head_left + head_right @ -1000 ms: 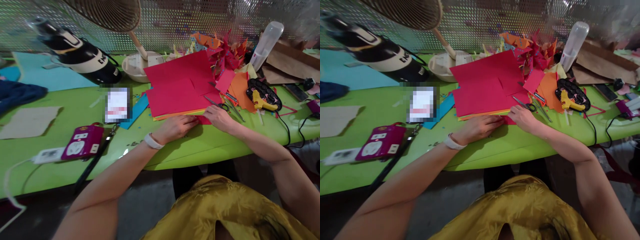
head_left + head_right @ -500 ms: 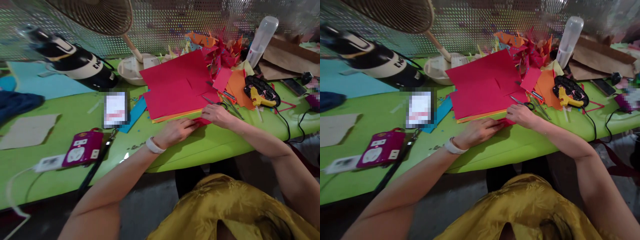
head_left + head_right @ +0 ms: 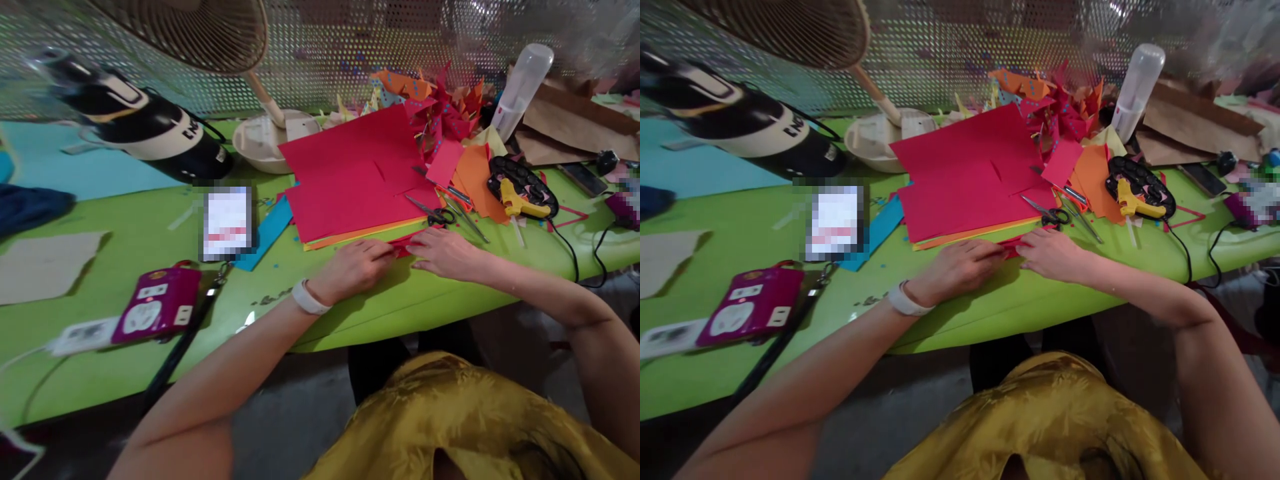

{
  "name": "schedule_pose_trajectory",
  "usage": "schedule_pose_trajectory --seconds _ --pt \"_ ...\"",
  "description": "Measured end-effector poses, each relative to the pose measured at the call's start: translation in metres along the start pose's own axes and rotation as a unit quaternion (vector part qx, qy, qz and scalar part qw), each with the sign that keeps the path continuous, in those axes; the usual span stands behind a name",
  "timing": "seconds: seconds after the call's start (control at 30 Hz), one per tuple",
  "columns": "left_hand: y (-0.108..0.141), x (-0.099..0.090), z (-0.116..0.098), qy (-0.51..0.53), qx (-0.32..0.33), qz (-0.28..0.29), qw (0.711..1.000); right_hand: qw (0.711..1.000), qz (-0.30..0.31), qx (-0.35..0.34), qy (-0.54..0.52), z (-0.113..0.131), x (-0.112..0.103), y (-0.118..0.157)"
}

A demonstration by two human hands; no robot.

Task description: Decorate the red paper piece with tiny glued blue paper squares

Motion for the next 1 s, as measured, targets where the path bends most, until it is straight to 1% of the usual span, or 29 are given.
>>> schedule_pose_trajectory --seconds 0.1,0.2,0.3,0.47,0.67,0.8,1.0 --pt "0.0 -0.004 -0.001 0.004 0.007 -0.005 1.0 0.998 -0.043 -0.013 0.035 -0.001 0.009 0.009" --pt "0.0 -0.007 -0.003 0.009 0.015 0.001 1.0 0.996 -0.085 -0.021 0.033 -0.004 0.013 0.014" --pt "0.001 -0.009 -0.004 0.009 0.017 0.008 1.0 0.993 -0.111 -0.03 0.025 -0.003 0.015 0.016" --pt "0.003 -0.007 -0.003 0.023 0.006 0.025 0.999 0.993 -0.113 -0.033 0.01 -0.001 0.014 0.017" --pt "0.003 -0.007 -0.002 0.016 0.002 0.014 1.0 0.992 -0.118 -0.036 0.0 0.0 0.011 0.017" --pt "0.003 -0.007 -0.002 0.014 0.0 0.021 1.0 0.992 -0.124 -0.035 -0.002 0.0 0.011 0.017" --pt "0.003 -0.005 -0.001 0.029 -0.007 0.044 0.999 0.994 -0.105 -0.021 -0.011 -0.002 0.014 0.016"
Point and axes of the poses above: each hand's wrist, its own y-axis away from the middle knuckle, its own x-axis out of the palm, z = x × y, the point moved 7 cm from there along -y, towards the middle knuckle, and after that the axes turned 6 degrees about x, right-handed, at the moved point
